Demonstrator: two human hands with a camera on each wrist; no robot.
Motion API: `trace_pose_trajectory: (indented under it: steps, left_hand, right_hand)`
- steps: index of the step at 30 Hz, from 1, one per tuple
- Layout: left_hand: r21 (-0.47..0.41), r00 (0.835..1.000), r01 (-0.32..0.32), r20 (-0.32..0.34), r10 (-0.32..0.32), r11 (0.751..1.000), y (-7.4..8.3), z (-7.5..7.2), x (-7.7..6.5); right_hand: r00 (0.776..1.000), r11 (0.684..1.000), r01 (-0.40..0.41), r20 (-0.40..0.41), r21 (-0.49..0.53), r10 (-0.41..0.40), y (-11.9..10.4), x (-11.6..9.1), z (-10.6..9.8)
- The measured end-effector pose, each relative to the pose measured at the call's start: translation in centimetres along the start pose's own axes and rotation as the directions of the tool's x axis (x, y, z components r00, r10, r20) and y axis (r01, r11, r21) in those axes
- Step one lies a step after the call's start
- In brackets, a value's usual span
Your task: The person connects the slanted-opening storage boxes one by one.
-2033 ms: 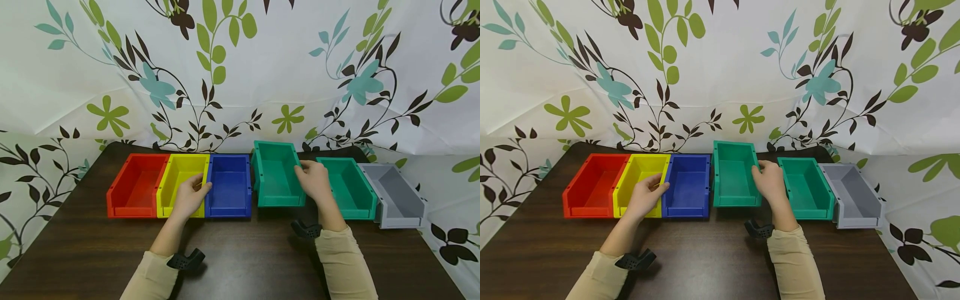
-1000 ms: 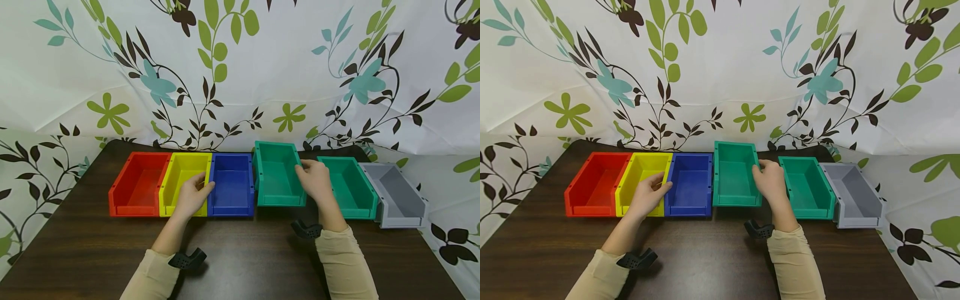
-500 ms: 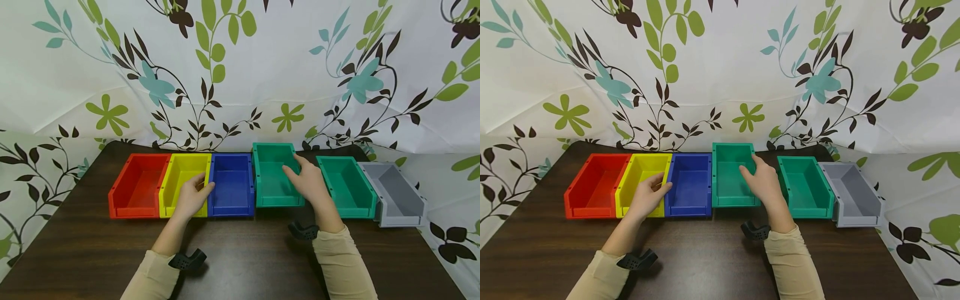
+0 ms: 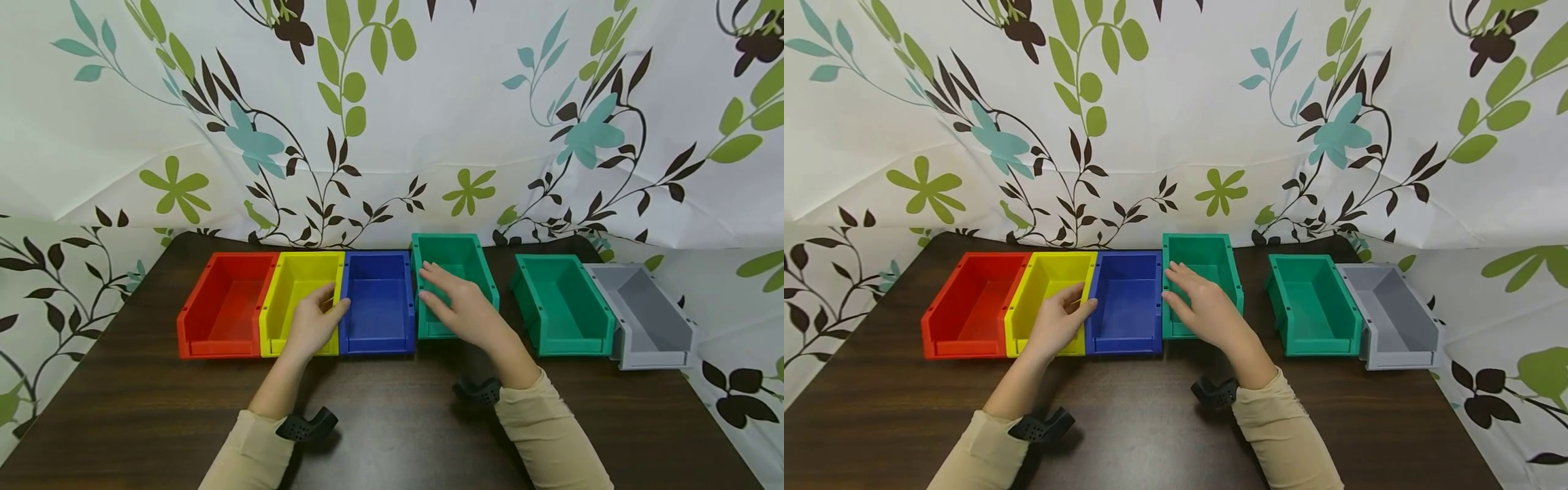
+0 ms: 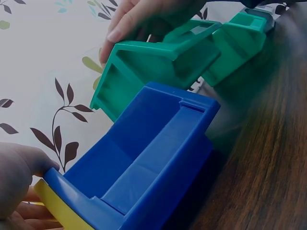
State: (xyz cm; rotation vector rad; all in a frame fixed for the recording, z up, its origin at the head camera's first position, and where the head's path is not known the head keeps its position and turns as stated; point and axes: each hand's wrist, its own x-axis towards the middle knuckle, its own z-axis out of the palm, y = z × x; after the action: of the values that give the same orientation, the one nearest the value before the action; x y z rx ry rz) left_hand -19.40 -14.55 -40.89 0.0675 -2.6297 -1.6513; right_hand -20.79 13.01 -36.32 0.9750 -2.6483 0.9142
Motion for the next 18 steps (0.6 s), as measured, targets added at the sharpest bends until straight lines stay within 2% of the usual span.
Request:
trace_pose_trajectory:
  steps: [3, 18]
  left_hand:
    - [-0.001, 1.0, 0.0, 0.001, 0.0, 1.0, -0.15, 0.01, 0.11]
    - [-0.001, 1.0, -0.003, 0.0, 0.003, 1.0, -0.15, 0.07, 0.06]
  right_hand:
    - [0.999, 1.0, -0.022, 0.034, -0.003, 0.022, -0.12, 0.06, 0.21]
    - [0.998, 0.997, -0.021, 0.058, -0.075, 0.025, -0.59, 0.02, 0.51]
